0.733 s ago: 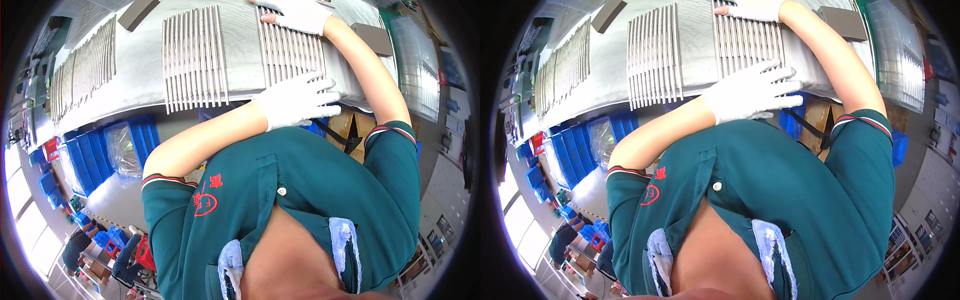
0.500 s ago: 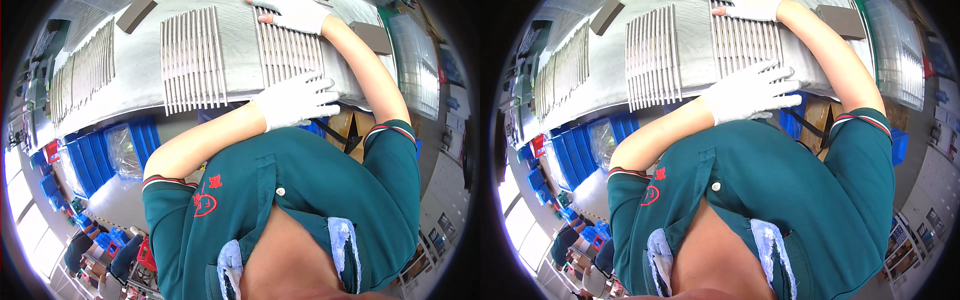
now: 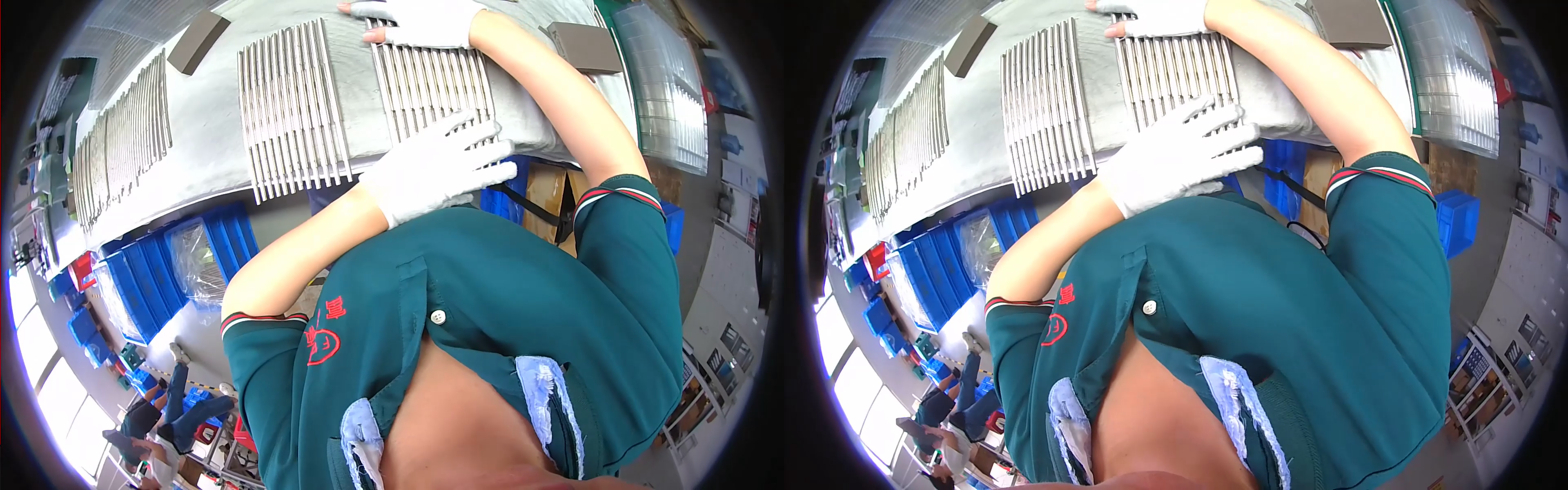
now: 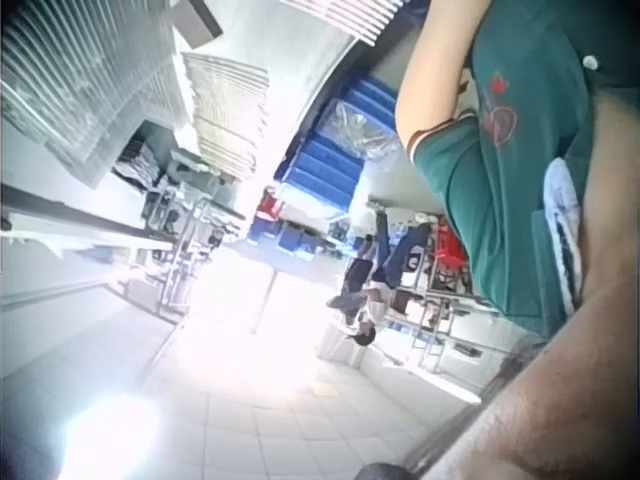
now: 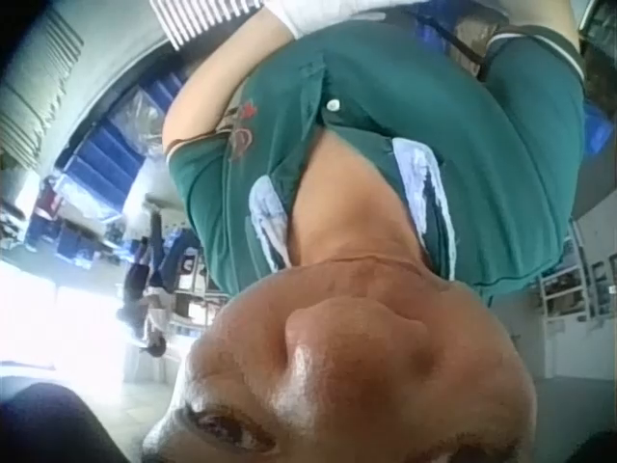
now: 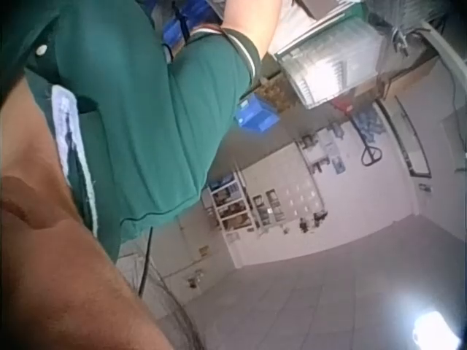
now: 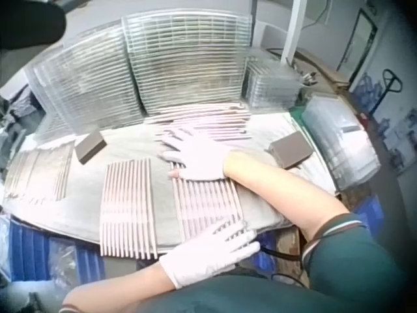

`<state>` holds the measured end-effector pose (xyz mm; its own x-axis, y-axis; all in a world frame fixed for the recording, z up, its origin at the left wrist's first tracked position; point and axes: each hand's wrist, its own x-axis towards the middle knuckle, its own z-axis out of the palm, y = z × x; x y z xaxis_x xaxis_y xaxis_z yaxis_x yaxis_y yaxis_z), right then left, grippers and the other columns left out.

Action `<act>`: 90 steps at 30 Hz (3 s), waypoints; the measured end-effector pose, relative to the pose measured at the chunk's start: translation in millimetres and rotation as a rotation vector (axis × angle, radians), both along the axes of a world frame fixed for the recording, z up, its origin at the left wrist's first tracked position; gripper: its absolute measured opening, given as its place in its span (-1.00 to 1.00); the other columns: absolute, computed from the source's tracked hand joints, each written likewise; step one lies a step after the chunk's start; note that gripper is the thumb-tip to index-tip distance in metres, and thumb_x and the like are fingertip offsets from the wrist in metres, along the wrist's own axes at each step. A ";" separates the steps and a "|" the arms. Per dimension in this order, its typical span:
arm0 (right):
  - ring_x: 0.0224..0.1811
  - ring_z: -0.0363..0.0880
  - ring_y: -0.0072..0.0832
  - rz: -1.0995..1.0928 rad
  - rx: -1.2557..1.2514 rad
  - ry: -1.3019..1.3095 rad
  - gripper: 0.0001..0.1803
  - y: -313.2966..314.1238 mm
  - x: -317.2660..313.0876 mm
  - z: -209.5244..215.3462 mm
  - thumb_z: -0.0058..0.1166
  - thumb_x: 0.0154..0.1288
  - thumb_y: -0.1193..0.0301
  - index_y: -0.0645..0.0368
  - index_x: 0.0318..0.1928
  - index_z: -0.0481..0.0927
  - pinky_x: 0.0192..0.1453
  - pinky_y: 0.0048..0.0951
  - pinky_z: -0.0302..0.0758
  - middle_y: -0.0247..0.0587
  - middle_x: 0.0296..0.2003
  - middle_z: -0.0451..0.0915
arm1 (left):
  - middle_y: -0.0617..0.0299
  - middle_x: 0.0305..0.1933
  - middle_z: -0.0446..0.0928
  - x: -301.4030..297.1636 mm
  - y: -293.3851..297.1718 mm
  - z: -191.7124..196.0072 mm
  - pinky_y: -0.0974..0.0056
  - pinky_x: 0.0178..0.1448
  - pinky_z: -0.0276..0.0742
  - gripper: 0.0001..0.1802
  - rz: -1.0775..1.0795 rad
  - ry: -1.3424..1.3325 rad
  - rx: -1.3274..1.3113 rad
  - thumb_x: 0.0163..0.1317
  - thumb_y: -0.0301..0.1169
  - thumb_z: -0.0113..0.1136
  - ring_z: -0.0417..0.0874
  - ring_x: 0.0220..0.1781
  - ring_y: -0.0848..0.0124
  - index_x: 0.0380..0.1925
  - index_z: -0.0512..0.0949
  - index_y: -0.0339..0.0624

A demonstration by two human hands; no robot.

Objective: Arranging thin metal rods into trays on a workbench in a manufacturing setting.

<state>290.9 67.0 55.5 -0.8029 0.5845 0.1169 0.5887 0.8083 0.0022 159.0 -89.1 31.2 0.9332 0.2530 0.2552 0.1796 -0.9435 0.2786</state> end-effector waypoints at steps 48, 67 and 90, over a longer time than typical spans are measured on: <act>0.49 -0.09 0.00 -0.243 -0.091 -0.076 -0.30 -14.9 43.3 16.4 -0.07 0.31 0.09 0.22 0.36 0.22 0.53 -0.07 -0.17 0.07 0.40 0.10 | 0.12 0.29 0.35 14.9 -2.9 -6.0 0.02 0.48 0.11 -0.44 -0.013 -0.239 0.100 0.17 -0.16 -0.01 0.28 0.38 0.12 0.22 0.35 0.07; 0.47 -0.05 0.03 0.202 -0.142 -0.033 -0.40 21.7 -136.3 7.5 -0.28 0.41 -0.01 0.06 0.30 0.35 0.52 -0.08 -0.11 0.11 0.39 0.10 | 0.05 0.28 0.35 -151.4 -12.2 18.0 -0.12 0.43 0.09 -0.32 0.619 0.170 0.037 0.12 0.09 0.13 0.26 0.32 -0.07 0.24 0.38 0.14; 0.46 -0.01 0.00 0.209 -0.134 -0.034 -0.39 24.3 -108.5 -0.9 -0.27 0.41 0.01 0.10 0.31 0.32 0.51 -0.08 -0.08 0.11 0.38 0.13 | 0.18 0.21 0.41 -121.6 -13.5 14.9 -0.03 0.41 0.19 -0.40 0.368 0.047 -0.112 0.02 -0.26 0.28 0.37 0.27 0.13 0.16 0.44 0.13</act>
<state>182.4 91.3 54.6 -0.9101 0.4138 0.0204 0.4101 0.9069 -0.0968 37.5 -102.6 46.1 0.7849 0.5970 0.1659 0.5154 -0.7777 0.3600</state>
